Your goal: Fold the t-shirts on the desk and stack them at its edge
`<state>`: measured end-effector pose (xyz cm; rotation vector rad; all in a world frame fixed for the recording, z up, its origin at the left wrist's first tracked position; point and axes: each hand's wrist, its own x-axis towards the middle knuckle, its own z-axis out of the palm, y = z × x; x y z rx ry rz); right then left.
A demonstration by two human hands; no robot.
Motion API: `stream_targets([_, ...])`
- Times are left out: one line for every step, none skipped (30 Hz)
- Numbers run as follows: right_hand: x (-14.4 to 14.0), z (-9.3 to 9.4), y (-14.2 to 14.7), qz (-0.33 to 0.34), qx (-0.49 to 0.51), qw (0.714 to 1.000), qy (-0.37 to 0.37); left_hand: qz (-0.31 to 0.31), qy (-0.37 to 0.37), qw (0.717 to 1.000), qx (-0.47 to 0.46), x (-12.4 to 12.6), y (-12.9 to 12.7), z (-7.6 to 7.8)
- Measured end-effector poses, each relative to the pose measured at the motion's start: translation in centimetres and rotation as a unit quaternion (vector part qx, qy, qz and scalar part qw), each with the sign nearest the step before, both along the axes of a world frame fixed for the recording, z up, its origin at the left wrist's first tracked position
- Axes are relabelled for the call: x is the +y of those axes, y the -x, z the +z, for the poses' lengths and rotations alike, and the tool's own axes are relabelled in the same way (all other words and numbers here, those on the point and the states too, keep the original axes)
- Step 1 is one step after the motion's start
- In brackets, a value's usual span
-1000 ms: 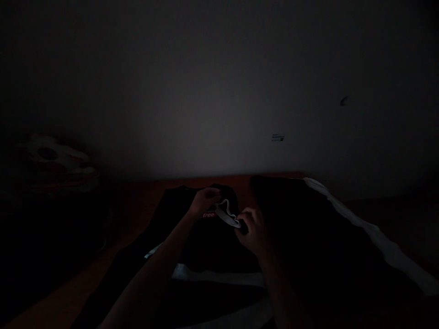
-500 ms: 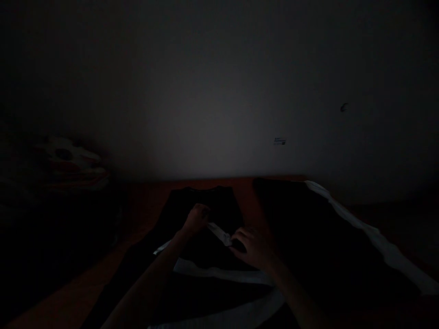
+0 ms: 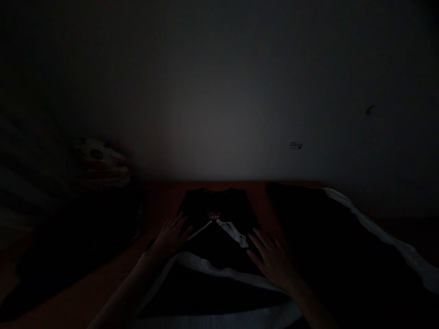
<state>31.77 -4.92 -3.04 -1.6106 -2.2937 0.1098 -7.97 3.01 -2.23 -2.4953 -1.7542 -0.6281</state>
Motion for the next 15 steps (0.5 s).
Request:
stream_targets([0.2,-0.1,0.1,-0.001,-0.001,1.0,0.002,0.005,0.003,1.0,-0.008,-0.3,1.1,-0.4])
stream_targets([0.3,-0.1,0.1,-0.003,0.0,1.0,0.005,0.005,0.003,1.0,-0.021,-0.7,1.9,-0.5])
stream_targets([0.5,0.0,0.1,-0.002,0.003,1.0,0.011,0.002,0.0,0.999,-0.038,-1.2,2.5,-0.3])
stream_targets([0.6,0.2,0.0,0.001,0.009,1.0,0.019,-0.006,-0.003,0.998,-0.054,-1.7,2.9,0.1])
stream_targets([0.6,0.5,-0.2,0.003,0.019,0.999,0.027,-0.02,-0.004,0.997,-0.068,-2.5,3.1,0.9])
stream_targets([0.5,0.8,-0.5,0.003,0.033,0.999,0.031,-0.037,-0.002,0.996,-0.076,-3.6,3.4,1.9])
stream_targets([0.3,1.3,-1.1,-0.001,0.047,0.998,0.032,-0.058,0.007,0.995,-0.076,-4.9,3.6,3.0])
stream_targets([-0.2,1.7,-1.9,-0.007,0.06,0.998,0.031,-0.079,0.023,0.994,-0.069,-6.5,3.9,4.1])
stream_targets([-0.9,2.1,-2.8,-0.016,0.072,0.997,0.029,-0.097,0.041,0.993,-0.056,-8.3,4.2,4.9])
stream_targets([-1.8,2.4,-3.8,-0.024,0.082,0.996,0.031,-0.107,0.056,0.992,-0.039,-10.2,4.6,5.3])
stream_targets([-2.9,2.7,-4.9,-0.027,0.089,0.995,0.041,-0.111,0.062,0.992,-0.018,-12.1,5.1,5.4])
stream_targets([-4.0,2.8,-6.0,-0.027,0.095,0.993,0.059,-0.111,0.056,0.992,0.004,-13.8,5.7,5.1])
stream_targets([-5.2,2.7,-7.0,-0.026,0.099,0.992,0.077,-0.109,0.043,0.993,0.024,-15.3,6.2,4.5])
stream_targets([-6.2,2.6,-7.9,-0.027,0.101,0.99,0.09,-0.102,0.027,0.994,0.038,-16.5,6.7,3.7])
stream_targets([-7.2,2.3,-8.6,-0.031,0.102,0.989,0.098,-0.087,0.013,0.995,0.044,-17.3,7.2,2.8])
